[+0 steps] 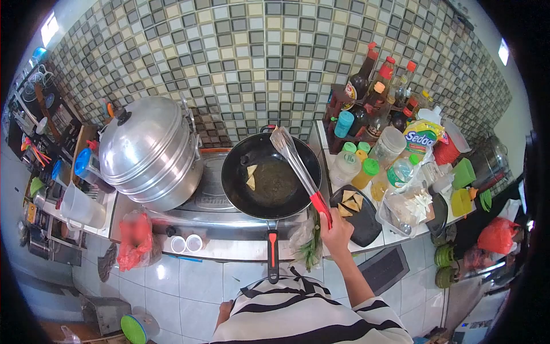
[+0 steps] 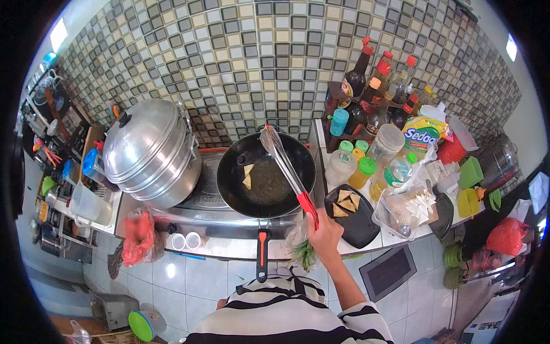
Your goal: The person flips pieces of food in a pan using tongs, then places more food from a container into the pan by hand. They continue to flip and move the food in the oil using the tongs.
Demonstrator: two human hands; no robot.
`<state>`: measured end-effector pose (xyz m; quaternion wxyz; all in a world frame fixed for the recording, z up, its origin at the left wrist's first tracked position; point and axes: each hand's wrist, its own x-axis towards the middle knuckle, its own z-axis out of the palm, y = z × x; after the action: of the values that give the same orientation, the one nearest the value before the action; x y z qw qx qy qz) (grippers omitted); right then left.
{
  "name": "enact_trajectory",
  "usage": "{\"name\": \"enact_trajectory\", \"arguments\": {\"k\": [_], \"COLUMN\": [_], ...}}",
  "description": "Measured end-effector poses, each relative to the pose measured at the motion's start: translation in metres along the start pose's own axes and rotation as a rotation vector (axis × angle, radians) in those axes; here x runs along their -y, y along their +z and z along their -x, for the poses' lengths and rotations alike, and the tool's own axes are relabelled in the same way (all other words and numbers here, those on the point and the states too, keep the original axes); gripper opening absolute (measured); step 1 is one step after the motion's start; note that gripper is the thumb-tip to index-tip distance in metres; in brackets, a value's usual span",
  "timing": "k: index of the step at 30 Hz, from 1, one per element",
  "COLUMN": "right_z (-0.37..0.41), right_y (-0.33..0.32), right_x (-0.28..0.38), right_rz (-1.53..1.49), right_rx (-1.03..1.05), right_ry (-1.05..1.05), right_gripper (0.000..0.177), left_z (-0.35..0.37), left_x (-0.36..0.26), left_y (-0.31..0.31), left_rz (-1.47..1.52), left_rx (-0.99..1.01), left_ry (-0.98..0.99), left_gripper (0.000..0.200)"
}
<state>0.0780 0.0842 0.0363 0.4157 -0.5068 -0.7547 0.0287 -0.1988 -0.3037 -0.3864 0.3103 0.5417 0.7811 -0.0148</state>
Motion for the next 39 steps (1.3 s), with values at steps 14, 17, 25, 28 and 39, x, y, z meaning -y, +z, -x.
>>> {"name": "enact_trajectory", "arguments": {"k": [14,17,25,28,39], "right_z": [-0.002,-0.002,0.000,0.000,0.022], "right_y": [-0.008,-0.009,-0.010,-0.012,0.002], "right_x": [0.001,0.003,0.001,0.002,-0.005], "right_rz": [0.059,0.059,0.078,0.064,-0.958], "right_rx": [0.014,0.010,0.001,0.010,0.288], "right_ry": [0.001,-0.002,-0.022,-0.012,0.736], "right_gripper": [0.017,0.017,0.016,0.016,0.024], "left_z": [-0.002,0.001,-0.001,0.001,-0.010], "left_x": [0.003,0.006,0.004,0.004,-0.100], "left_y": [0.000,-0.001,-0.004,-0.003,-0.169], "left_rz": [0.102,0.270,-0.016,-0.009,0.862], "left_rx": [0.111,0.067,0.065,0.034,-0.426], "left_ry": [-0.170,-0.169,-0.055,-0.051,-0.346], "left_gripper": [0.036,0.032,0.023,0.024,0.049]}}
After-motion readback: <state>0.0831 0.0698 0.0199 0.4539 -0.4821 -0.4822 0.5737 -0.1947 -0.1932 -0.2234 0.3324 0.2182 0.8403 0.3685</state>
